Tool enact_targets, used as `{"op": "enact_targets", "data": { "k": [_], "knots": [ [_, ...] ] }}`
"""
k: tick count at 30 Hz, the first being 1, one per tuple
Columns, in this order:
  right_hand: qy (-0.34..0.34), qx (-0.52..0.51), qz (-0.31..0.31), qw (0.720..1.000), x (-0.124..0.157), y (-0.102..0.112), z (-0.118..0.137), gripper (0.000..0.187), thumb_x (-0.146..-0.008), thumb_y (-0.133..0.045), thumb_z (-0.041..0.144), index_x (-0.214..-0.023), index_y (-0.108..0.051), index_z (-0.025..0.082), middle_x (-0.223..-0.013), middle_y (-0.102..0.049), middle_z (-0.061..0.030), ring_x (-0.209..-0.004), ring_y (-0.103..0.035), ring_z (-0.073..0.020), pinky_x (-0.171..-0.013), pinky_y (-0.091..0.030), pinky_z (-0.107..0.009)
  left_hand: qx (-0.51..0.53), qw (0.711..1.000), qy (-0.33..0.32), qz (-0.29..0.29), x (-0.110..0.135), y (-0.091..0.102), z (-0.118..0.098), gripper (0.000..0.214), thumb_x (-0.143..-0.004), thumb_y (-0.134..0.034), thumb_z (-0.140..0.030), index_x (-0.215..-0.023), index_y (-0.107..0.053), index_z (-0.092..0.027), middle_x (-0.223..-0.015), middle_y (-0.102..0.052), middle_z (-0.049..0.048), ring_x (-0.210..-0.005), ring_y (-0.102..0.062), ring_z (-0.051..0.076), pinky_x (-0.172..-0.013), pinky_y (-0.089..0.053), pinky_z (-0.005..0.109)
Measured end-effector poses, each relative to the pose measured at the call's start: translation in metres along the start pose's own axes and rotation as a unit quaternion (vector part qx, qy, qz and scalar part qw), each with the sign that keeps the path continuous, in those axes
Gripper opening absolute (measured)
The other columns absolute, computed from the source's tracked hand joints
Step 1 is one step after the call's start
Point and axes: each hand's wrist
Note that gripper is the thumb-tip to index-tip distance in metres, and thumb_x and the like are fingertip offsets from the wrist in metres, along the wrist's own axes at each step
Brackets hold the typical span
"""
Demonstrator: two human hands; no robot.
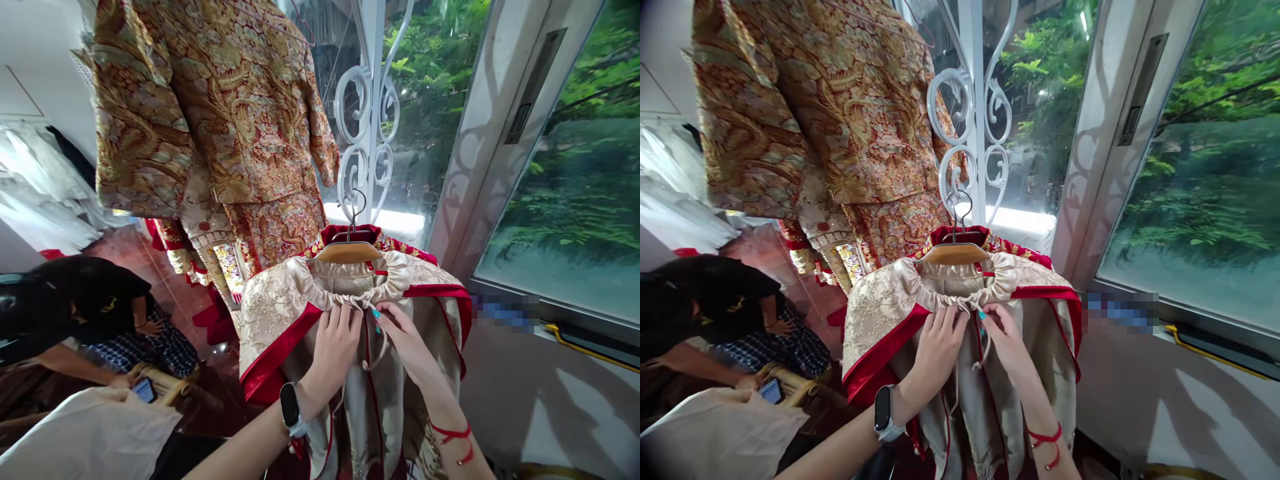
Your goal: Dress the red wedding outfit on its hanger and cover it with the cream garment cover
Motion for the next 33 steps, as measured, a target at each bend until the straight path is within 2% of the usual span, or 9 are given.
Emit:
{"op": "enact_targets", "data": {
  "k": [4,8,10,14,16,20,26,30,33],
  "knots": [
    [-0.067,-0.003,0.089,0.994,0.004,0.019,0.016,0.042,-0.073,-0.070,0.051,-0.099,-0.058,0.021,-0.073,-0.055,0.0026,-0.056,-0.045,-0.0101,-0.050,-0.037,-0.022,0.141,0.978,-0.056,0.140,-0.001,0.012,0.005,0.030,-0.088,-0.041,-0.003,-0.112,-0.055,-0.014,-0.100,-0.064,0.0096,-0.089,-0.061,0.023,-0.077,-0.049,0.035],
    [-0.024,0.080,0.167,0.982,-0.002,0.049,0.031,0.034,-0.082,-0.065,0.045,-0.104,-0.061,0.019,-0.072,-0.054,0.0019,-0.055,-0.042,-0.0089,-0.046,-0.029,-0.020,0.428,0.881,-0.003,0.204,0.011,0.010,0.010,0.025,-0.093,-0.032,-0.009,-0.092,-0.054,-0.019,-0.085,-0.061,0.0050,-0.077,-0.056,0.019,-0.072,-0.044,0.031],
    [0.027,0.138,0.151,0.978,-0.005,0.059,0.035,0.028,-0.087,-0.060,0.042,-0.104,-0.062,0.020,-0.076,-0.057,-0.0002,-0.061,-0.048,-0.0112,-0.050,-0.035,-0.021,0.581,0.792,0.081,0.173,0.017,0.012,0.009,0.026,-0.098,-0.031,-0.021,-0.083,-0.052,-0.020,-0.078,-0.055,0.0023,-0.075,-0.053,0.017,-0.072,-0.043,0.030],
    [0.114,0.236,0.152,0.953,-0.005,0.057,0.033,0.024,-0.093,-0.051,0.038,-0.107,-0.064,0.023,-0.071,-0.059,-0.0007,-0.063,-0.052,-0.0155,-0.054,-0.041,-0.026,0.818,0.524,0.176,0.157,0.017,0.024,0.012,0.023,-0.090,-0.052,-0.042,-0.092,-0.053,-0.019,-0.071,-0.043,-0.0044,-0.058,-0.044,0.010,-0.057,-0.037,0.024],
    [0.136,0.285,0.153,0.936,-0.005,0.049,0.030,0.023,-0.093,-0.050,0.037,-0.103,-0.066,0.024,-0.065,-0.057,0.0009,-0.058,-0.050,-0.0156,-0.052,-0.039,-0.026,0.854,0.448,0.210,0.164,0.013,0.030,0.022,0.031,-0.085,-0.060,-0.048,-0.083,-0.052,-0.018,-0.061,-0.034,-0.0084,-0.047,-0.029,0.006,-0.047,-0.023,0.020],
    [0.168,0.358,0.122,0.911,-0.011,0.045,0.034,0.029,-0.094,-0.049,0.036,-0.078,-0.068,0.021,-0.063,-0.063,0.0000,-0.055,-0.052,-0.0154,-0.055,-0.039,-0.027,0.861,0.417,0.270,0.110,0.008,0.030,0.050,0.042,-0.082,-0.064,-0.045,-0.060,-0.039,-0.019,-0.051,-0.024,-0.0104,-0.044,-0.016,0.004,-0.042,-0.012,0.020],
    [0.195,0.349,0.060,0.915,-0.018,0.056,0.037,0.036,-0.094,-0.048,0.041,-0.073,-0.070,0.020,-0.066,-0.067,-0.0021,-0.059,-0.059,-0.0185,-0.057,-0.043,-0.028,0.882,0.315,0.347,0.051,0.017,0.014,0.073,0.041,-0.079,-0.066,-0.033,-0.057,-0.034,-0.020,-0.051,-0.018,-0.0116,-0.045,-0.010,0.005,-0.038,-0.017,0.018],
    [0.199,0.304,0.019,0.932,-0.011,0.047,0.031,0.029,-0.094,-0.048,0.038,-0.096,-0.071,0.022,-0.074,-0.070,-0.0033,-0.066,-0.063,-0.0201,-0.061,-0.049,-0.029,0.888,0.259,0.379,0.005,0.018,0.017,0.073,0.032,-0.079,-0.062,-0.027,-0.058,-0.038,-0.019,-0.052,-0.019,-0.0112,-0.043,-0.012,0.005,-0.037,-0.018,0.017],
    [0.232,0.323,0.025,0.917,-0.005,0.047,0.039,0.026,-0.093,-0.047,0.031,-0.108,-0.068,0.024,-0.082,-0.070,-0.0039,-0.067,-0.062,-0.0181,-0.062,-0.049,-0.028,0.900,0.272,0.340,-0.008,0.012,0.026,0.071,0.010,-0.075,-0.060,-0.021,-0.071,-0.052,-0.016,-0.054,-0.026,-0.0101,-0.043,-0.016,0.004,-0.037,-0.018,0.016]
  ]
}}
Point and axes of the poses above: each hand's wrist, its own x-axis away from the middle knuckle, its own y-axis out of the back of the hand, z = x × y
